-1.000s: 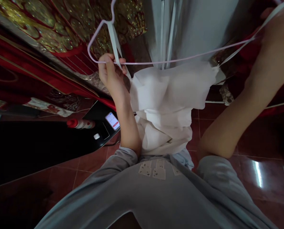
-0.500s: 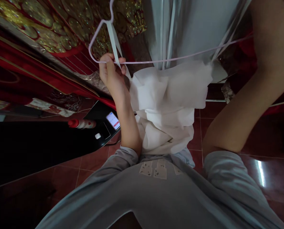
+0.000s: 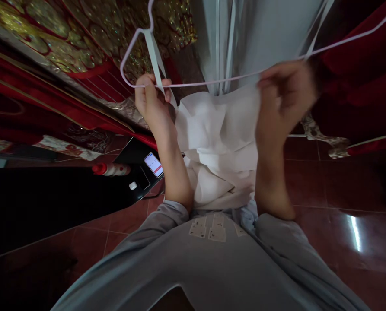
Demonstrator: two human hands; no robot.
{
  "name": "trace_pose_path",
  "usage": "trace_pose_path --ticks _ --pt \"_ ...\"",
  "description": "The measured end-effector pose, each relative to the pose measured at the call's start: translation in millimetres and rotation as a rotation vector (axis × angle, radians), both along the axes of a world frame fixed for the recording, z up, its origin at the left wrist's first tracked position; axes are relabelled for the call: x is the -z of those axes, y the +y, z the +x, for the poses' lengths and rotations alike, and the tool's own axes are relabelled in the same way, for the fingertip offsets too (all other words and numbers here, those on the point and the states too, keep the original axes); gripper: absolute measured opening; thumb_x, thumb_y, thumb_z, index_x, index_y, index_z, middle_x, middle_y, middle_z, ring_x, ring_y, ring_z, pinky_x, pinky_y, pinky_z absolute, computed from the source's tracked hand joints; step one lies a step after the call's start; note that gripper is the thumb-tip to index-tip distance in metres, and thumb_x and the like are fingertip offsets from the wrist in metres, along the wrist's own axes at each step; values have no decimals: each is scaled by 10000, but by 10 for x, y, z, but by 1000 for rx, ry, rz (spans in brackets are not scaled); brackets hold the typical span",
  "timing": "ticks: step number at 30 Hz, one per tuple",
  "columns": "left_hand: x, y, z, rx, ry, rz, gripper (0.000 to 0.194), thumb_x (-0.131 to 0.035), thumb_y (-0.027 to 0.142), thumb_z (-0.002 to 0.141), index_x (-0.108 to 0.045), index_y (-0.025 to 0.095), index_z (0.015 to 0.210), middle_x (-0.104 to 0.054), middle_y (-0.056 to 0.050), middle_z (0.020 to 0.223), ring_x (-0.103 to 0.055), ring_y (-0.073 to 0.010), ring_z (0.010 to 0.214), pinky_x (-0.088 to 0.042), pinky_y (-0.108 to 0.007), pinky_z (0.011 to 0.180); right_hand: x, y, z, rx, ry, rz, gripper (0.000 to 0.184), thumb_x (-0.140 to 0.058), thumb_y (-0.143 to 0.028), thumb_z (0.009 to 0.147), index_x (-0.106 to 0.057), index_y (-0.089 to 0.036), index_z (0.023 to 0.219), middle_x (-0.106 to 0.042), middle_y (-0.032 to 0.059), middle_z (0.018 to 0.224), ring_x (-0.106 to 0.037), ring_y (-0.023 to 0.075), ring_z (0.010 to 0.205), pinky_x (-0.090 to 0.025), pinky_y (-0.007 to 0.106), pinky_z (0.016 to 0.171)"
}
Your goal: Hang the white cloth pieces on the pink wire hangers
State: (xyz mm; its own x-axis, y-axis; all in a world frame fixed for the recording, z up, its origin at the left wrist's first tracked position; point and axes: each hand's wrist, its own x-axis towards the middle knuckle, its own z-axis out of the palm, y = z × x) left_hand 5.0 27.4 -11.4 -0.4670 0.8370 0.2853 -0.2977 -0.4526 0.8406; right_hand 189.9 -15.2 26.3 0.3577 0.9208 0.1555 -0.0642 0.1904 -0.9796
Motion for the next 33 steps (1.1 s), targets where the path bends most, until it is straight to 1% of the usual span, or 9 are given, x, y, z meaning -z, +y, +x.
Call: trace_pose_path --ticks 2,4,9,12,16,22,28,31,33 --pt "-10 -15 23 -19 21 3 259 -351 236 1043 -478 237 817 -600 -21 715 -467 -193 577 -343 -326 620 201 -45 -129 -38 -50 12 243 -538 -411 833 -611 -181 812 -586 41 924 -530 104 806 -440 265 716" --pt "-31 -46 46 -39 46 4 252 -356 200 1042 -472 233 821 -599 -16 712 -448 -179 549 -345 -311 601 295 -27 -198 -162 49 -2 335 -504 -502 821 -634 -198 874 -605 44 936 -513 104 718 -409 270 651" --pt "-49 -197 63 -8 123 11 252 -336 208 1047 -476 225 838 -645 -38 824 -484 -168 598 -376 -302 641 179 -19 -221 -428 516 202 332 -437 -528 836 -556 -285 1029 -516 -25 1134 -507 73 794 -449 256 737" --pt "-7 -298 16 60 128 7 221 -371 217 1037 -509 230 865 -652 -38 810 -535 -181 657 -404 -315 687 172 -93 -233 -408 479 145 242 -433 -476 834 -500 -285 967 -489 -25 1101 -440 64 677 -421 254 674" --pt "3 -397 -94 107 217 -2 237 -427 216 1019 -582 230 841 -657 -51 829 -590 -202 761 -433 -342 758 277 -110 -251 -360 372 54 291 -406 -538 797 -455 -290 941 -484 -19 1107 -376 68 601 -363 253 602" --pt "-218 -628 -208 307 356 -68 197 -511 252 981 -649 270 841 -656 -50 886 -607 -274 971 -450 -336 631 280 -29 -236 -381 501 88 448 -342 -680 817 -447 -251 895 -523 -21 993 -334 58 557 -335 229 567" --pt "-417 -713 -203 362 233 -74 233 -467 206 1008 -659 219 877 -683 -55 903 -635 -236 892 -440 -259 523 330 4 -207 -439 556 102 524 -394 -745 768 -428 -238 891 -536 -21 917 -349 56 512 -321 253 538" --pt "-597 -603 -172 354 -32 -150 198 -469 222 1012 -645 178 934 -684 -77 892 -627 -277 1001 -458 -231 499 348 30 -202 -442 587 99 496 -405 -720 768 -429 -236 872 -536 -31 904 -334 55 495 -297 257 528" --pt "-759 -530 -165 360 -256 -191 243 -396 257 1037 -624 173 1059 -685 -80 950 -579 -299 1124 -532 -251 608 347 38 -191 -436 586 73 477 -436 -700 756 -439 -237 870 -546 -28 905 -334 56 509 -305 256 543"
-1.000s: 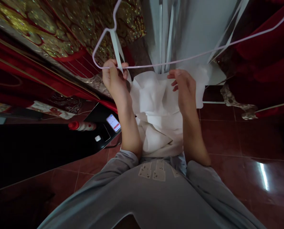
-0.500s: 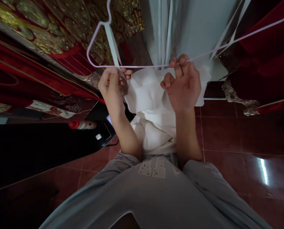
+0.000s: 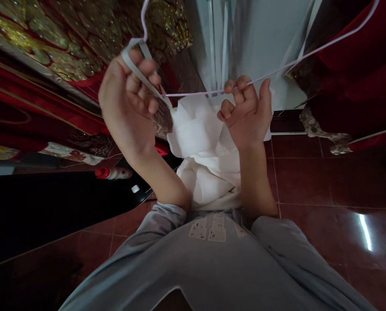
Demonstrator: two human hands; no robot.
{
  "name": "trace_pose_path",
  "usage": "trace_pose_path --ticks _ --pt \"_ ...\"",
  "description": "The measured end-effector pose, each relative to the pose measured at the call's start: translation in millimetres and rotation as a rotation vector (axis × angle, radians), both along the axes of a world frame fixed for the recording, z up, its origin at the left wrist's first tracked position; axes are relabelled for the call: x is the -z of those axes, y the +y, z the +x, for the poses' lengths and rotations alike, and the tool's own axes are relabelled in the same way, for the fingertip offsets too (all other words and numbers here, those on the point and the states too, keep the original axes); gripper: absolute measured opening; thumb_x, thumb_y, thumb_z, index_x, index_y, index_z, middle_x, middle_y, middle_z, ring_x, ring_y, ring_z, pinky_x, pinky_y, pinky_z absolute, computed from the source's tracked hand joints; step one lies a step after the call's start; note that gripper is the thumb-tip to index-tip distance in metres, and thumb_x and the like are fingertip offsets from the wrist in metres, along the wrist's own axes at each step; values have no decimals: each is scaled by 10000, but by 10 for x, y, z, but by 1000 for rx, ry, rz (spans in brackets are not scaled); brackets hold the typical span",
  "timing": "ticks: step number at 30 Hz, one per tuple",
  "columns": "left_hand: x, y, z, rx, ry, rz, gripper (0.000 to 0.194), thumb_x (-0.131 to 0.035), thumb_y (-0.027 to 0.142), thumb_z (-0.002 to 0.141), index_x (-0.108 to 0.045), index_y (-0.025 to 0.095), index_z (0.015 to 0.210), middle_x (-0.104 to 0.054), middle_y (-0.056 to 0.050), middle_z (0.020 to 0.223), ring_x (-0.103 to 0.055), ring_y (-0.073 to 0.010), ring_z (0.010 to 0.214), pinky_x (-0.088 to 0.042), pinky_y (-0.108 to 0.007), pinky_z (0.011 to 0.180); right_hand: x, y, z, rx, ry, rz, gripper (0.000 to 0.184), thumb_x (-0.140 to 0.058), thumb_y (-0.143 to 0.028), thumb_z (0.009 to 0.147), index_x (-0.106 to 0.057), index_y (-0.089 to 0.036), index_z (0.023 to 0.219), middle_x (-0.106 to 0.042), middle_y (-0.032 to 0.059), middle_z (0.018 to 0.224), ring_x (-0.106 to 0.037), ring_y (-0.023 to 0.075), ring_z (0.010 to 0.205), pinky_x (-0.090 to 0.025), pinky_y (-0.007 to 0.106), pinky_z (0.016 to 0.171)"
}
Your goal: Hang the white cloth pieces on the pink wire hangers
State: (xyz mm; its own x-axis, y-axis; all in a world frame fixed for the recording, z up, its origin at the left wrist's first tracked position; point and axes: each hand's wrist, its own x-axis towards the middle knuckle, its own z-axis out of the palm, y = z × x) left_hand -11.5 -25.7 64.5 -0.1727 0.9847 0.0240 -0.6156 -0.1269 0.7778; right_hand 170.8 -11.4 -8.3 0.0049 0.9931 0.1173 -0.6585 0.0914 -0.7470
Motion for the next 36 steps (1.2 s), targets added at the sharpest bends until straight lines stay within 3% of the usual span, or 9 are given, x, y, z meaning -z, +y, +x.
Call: trace_pose_path --ticks 5,9,13,16,19,26,28,33,36 --pt "-177 36 -101 50 -92 196 445 -160 283 1066 -585 172 1141 -646 -49 1138 -475 -238 1260 -494 -309 989 35 10 65 16 -76 -69 530 -442 -742 713 -457 -246 900 -561 -4 914 -363 64 563 -347 251 577" --pt "133 38 -252 -195 64 332 435 -159 192 1056 -582 93 1063 -614 -81 1208 -469 -207 1266 -470 -280 1007 82 40 123 66 -140 -100 519 -435 -720 721 -467 -237 907 -561 12 934 -400 66 593 -388 257 587" --pt "494 110 -304 -476 328 89 327 -301 157 1031 -619 229 1023 -636 10 1194 -468 -222 1267 -508 -321 844 54 50 123 29 -160 -46 505 -437 -708 727 -448 -228 883 -552 6 927 -372 54 551 -383 255 557" --pt "621 152 -199 -320 468 76 189 -477 165 977 -643 247 1013 -660 -1 1140 -530 -253 1187 -503 -322 770 13 23 82 57 -189 -99 517 -447 -715 721 -442 -233 908 -547 10 879 -365 53 558 -378 241 568" --pt "653 149 5 -117 425 152 194 -447 226 995 -638 259 1006 -685 -24 1069 -605 -243 1049 -503 -307 689 -7 -10 25 40 -185 -67 507 -434 -722 739 -439 -250 923 -535 2 875 -364 54 554 -360 234 565" --pt "581 75 290 -97 242 257 234 -339 194 1027 -521 234 887 -680 -29 928 -642 -182 879 -434 -236 529 -90 -41 45 0 -159 31 409 -405 -601 810 -501 -236 968 -581 -6 1036 -455 56 568 -405 230 548" --pt "559 69 281 -78 227 268 234 -335 193 1029 -518 230 888 -671 -37 924 -644 -182 864 -420 -234 530 -126 -62 150 84 -246 39 405 -422 -534 820 -550 -179 970 -611 42 1009 -533 78 632 -432 225 568" --pt "537 79 298 -94 216 262 267 -328 185 1029 -515 258 853 -665 -30 898 -636 -182 799 -378 -248 511 -103 -93 490 720 -370 55 130 -509 -243 772 -539 -155 863 -596 3 794 -534 35 597 -416 159 581" --pt "511 68 349 -143 207 238 268 -321 160 1034 -496 232 845 -653 -37 867 -617 -169 742 -361 -243 520 -16 -15 585 817 -404 -4 173 -485 -157 754 -553 -166 913 -583 -21 851 -535 2 647 -426 130 618"
